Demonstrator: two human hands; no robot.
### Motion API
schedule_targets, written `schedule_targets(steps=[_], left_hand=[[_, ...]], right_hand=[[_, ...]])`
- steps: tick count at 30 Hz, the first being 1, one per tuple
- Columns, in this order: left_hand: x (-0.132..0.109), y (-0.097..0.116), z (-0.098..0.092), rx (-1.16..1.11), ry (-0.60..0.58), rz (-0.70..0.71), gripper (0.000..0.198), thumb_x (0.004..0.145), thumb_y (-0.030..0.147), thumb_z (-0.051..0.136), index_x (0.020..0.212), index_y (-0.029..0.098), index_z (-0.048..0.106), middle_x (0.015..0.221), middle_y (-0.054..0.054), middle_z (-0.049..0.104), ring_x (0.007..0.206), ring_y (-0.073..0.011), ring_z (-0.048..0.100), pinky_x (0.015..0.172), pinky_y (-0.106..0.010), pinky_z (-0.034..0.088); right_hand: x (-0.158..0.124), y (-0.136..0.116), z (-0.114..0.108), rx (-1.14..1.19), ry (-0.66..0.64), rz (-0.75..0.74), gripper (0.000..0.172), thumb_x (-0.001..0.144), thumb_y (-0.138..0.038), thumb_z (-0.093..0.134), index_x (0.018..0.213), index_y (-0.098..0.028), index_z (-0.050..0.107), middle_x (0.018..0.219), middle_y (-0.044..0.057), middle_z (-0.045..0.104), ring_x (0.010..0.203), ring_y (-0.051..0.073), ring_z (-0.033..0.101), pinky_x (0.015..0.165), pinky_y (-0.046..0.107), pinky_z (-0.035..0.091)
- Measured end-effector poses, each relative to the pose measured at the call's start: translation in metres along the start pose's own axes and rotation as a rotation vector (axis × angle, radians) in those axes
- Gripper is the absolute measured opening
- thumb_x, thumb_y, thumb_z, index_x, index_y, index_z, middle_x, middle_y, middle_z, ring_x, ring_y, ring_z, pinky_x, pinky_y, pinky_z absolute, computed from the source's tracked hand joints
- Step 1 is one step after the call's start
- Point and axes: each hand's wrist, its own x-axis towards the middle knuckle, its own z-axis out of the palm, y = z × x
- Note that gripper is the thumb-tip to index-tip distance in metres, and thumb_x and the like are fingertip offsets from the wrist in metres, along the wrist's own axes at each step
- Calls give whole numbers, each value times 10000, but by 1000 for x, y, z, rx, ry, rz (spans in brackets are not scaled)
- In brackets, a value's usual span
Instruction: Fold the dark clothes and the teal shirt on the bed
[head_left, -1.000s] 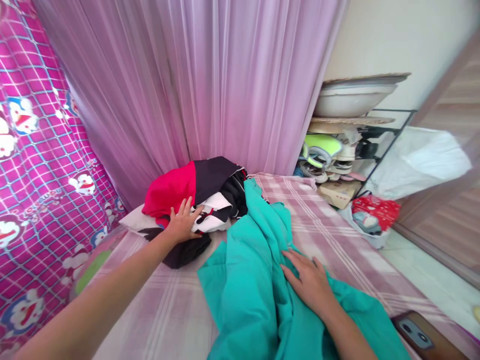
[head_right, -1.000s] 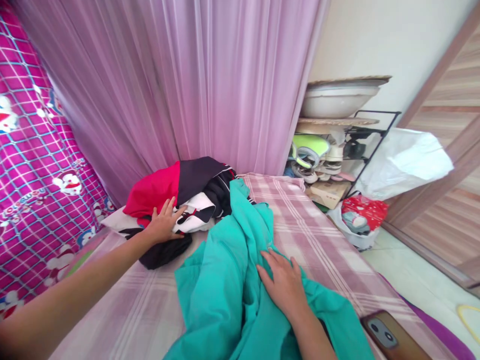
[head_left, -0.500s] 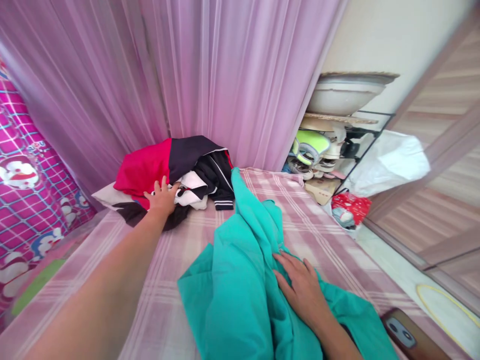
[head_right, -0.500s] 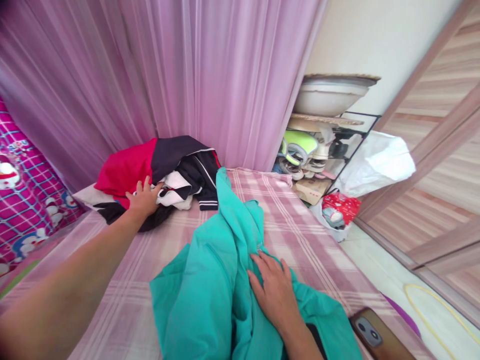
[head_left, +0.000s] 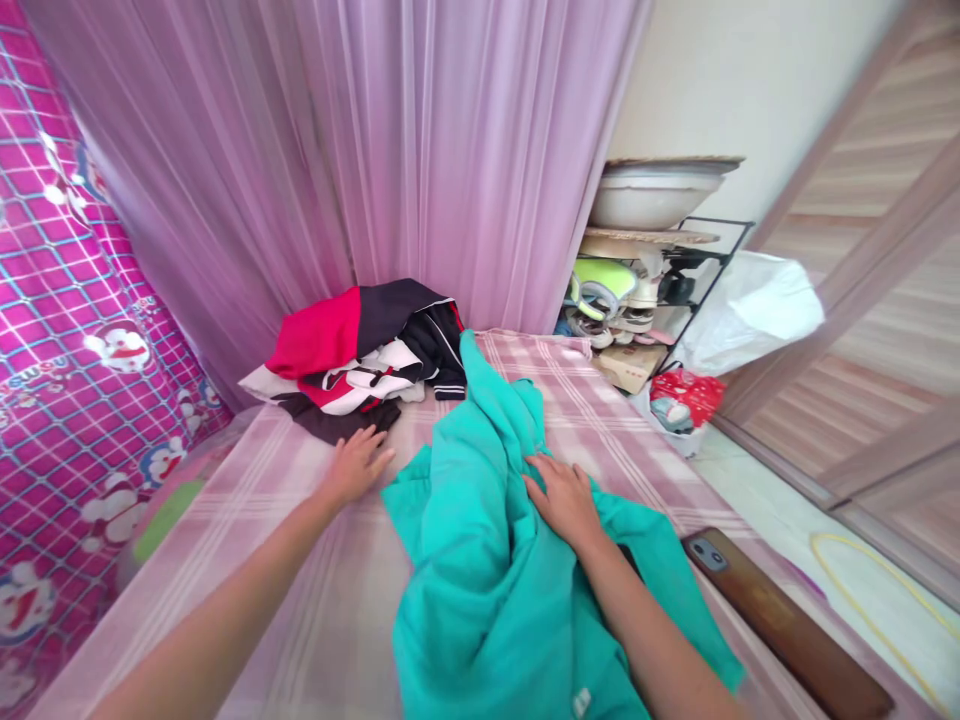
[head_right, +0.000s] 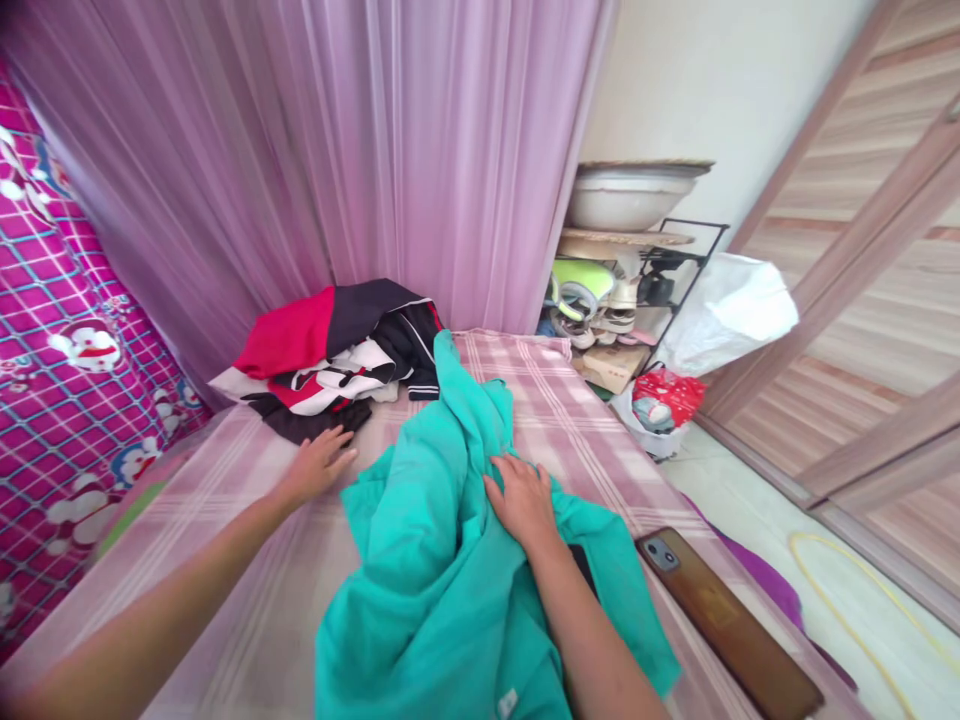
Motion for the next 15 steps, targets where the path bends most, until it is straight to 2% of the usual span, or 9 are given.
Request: schedule_targets(steps=[3, 6, 8, 9, 11, 12, 14, 15], left_hand=[[-22, 36, -1, -47, -135, 66, 546, 916, 499, 441, 1389, 246, 539, 1450, -81, 547, 1373, -267, 453, 1127, -413, 345], [-32, 66, -4, -20, -191, 49, 637, 838, 465, 579, 1424, 229, 498, 1416, -100, 578, 1285, -267, 544, 1053, -339, 414], [-35, 78, -8, -6, -192, 12, 611, 830, 438, 585, 1403, 237, 519, 1380, -102, 609, 1229, -278, 589, 989, -343, 461], [-37, 80, -12, -5, -191, -3, 565, 835, 427, 574, 1370, 247, 552, 1344, -96, 637, 1194, -278, 613, 957, -342, 480], [-43, 74, -25, 0, -185, -30, 486, 842, 399, 551, 1303, 255, 607, 1290, -87, 673, 1152, -278, 637, 920, -342, 496], [-48, 65, -34, 7, -164, -45, 468, 847, 384, 535, 1288, 248, 617, 1286, -92, 674, 1153, -282, 636, 920, -348, 496], [-61, 32, -53, 38, -96, -92, 486, 864, 346, 479, 1322, 222, 589, 1341, -118, 635, 1190, -298, 613, 940, -379, 487], [-69, 9, -61, 81, -13, -106, 486, 866, 338, 459, 1316, 218, 595, 1341, -119, 634, 1190, -297, 614, 940, -379, 487]], right_hand=[[0, -5, -12, -36, -19, 59, 498, 976, -434, 394, 1414, -221, 496, 1434, 129, 542, 1312, 273, 486, 1105, 485, 293], [4, -4, -31, -119, -64, 220, 675, 946, -555, 411, 1481, -143, 400, 1396, 201, 551, 1273, 330, 517, 1041, 489, 364], [8, 1, -46, -162, -166, 294, 692, 910, -579, 476, 1441, -135, 459, 1311, 210, 613, 1216, 355, 565, 987, 500, 411], [10, 4, -53, -173, -228, 297, 633, 895, -544, 524, 1387, -146, 526, 1269, 198, 644, 1184, 355, 591, 960, 489, 434], [14, 10, -65, -181, -313, 255, 440, 877, -419, 581, 1237, -177, 657, 1205, 166, 687, 1137, 333, 629, 920, 439, 466], [15, 13, -70, -175, -322, 217, 357, 876, -364, 579, 1162, -188, 701, 1177, 154, 703, 1117, 320, 643, 903, 416, 476], [18, 20, -77, -150, -294, 163, 281, 871, -308, 567, 1063, -201, 743, 1121, 145, 725, 1075, 304, 667, 872, 390, 489], [20, 23, -79, -138, -278, 150, 264, 862, -300, 575, 1030, -201, 752, 1092, 147, 733, 1054, 303, 676, 857, 387, 495]])
